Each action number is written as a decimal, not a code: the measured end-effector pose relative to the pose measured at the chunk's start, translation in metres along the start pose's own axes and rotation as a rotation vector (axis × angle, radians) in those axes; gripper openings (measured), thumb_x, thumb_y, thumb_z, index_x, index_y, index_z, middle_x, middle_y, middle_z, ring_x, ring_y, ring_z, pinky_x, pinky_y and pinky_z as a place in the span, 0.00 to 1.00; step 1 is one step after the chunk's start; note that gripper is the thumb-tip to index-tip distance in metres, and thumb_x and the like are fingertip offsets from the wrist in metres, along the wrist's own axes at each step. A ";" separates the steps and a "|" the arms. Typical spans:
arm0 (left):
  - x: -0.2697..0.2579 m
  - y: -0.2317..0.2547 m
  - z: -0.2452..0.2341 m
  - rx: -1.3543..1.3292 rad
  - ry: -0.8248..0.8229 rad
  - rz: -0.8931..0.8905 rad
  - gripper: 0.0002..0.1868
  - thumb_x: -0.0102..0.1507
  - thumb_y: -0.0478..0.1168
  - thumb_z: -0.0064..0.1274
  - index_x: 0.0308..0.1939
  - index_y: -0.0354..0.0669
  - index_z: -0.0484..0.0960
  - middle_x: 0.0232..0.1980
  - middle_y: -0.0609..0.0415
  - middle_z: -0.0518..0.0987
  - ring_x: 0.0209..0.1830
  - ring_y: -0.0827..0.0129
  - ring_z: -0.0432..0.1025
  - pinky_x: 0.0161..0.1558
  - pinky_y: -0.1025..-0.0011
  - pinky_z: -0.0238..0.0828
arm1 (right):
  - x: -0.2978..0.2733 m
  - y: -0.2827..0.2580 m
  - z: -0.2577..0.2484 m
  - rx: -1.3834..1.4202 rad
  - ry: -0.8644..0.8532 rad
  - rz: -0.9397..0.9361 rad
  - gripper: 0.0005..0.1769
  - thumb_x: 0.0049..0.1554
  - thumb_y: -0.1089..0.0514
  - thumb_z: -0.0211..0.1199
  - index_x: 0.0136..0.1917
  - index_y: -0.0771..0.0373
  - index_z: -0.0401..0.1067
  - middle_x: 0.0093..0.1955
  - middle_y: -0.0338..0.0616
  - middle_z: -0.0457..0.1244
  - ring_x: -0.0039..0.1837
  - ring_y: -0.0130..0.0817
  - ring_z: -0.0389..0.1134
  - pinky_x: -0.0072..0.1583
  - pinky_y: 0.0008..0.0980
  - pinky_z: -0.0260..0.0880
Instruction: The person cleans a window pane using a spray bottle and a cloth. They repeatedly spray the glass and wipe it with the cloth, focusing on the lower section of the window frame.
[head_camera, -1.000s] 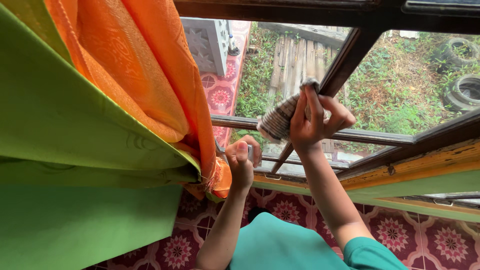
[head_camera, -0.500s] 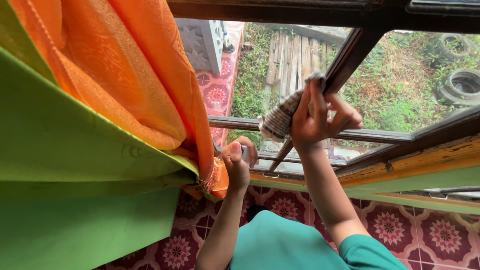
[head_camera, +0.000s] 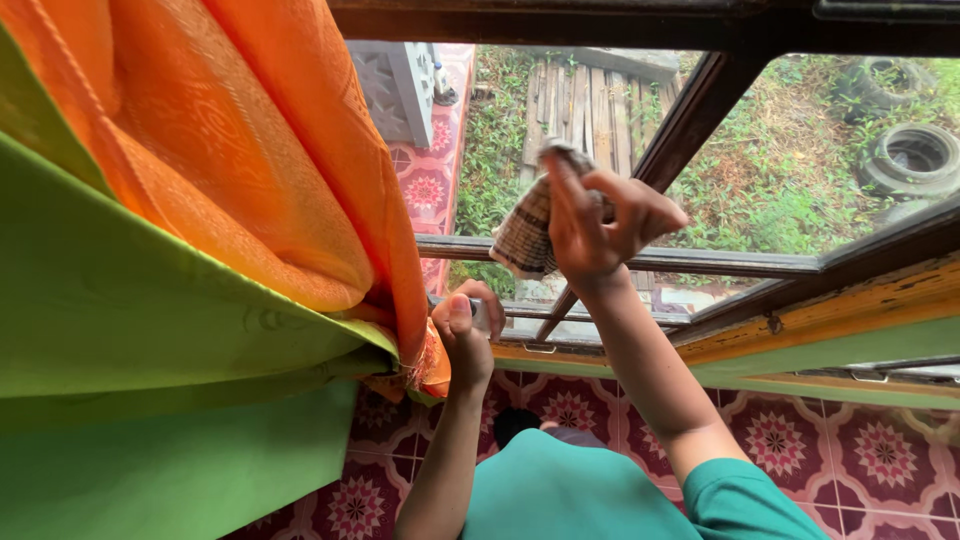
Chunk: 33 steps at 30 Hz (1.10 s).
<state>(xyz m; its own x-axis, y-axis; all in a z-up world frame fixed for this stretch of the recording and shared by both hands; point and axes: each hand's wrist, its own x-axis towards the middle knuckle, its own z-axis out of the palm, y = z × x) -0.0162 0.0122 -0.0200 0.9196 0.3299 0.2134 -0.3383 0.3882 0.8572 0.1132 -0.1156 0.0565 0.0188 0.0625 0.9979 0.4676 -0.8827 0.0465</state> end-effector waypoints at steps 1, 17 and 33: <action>-0.001 -0.001 0.000 0.005 -0.001 -0.003 0.36 0.71 0.66 0.38 0.27 0.36 0.72 0.21 0.56 0.65 0.18 0.75 0.61 0.23 0.76 0.54 | -0.003 0.003 0.001 -0.036 0.043 0.036 0.10 0.60 0.47 0.71 0.56 0.42 0.79 0.44 0.26 0.58 0.49 0.30 0.53 0.58 0.34 0.47; 0.005 0.007 0.000 0.039 -0.063 -0.006 0.37 0.71 0.68 0.38 0.25 0.36 0.71 0.22 0.55 0.67 0.19 0.75 0.60 0.26 0.75 0.57 | 0.051 -0.006 -0.002 -0.138 0.107 0.296 0.11 0.65 0.58 0.71 0.61 0.53 0.79 0.46 0.31 0.55 0.52 0.31 0.56 0.63 0.41 0.46; 0.021 0.001 0.009 0.040 -0.067 -0.030 0.36 0.70 0.66 0.37 0.27 0.35 0.73 0.22 0.56 0.66 0.20 0.75 0.61 0.22 0.76 0.52 | 0.033 0.009 -0.014 -0.187 -0.018 0.211 0.13 0.64 0.58 0.73 0.62 0.53 0.80 0.48 0.31 0.53 0.51 0.30 0.53 0.60 0.39 0.45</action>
<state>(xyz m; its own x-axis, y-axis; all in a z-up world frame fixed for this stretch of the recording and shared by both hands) 0.0046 0.0116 -0.0106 0.9408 0.2602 0.2172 -0.3036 0.3619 0.8814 0.1056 -0.1278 0.0909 0.1148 -0.1246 0.9855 0.2808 -0.9476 -0.1525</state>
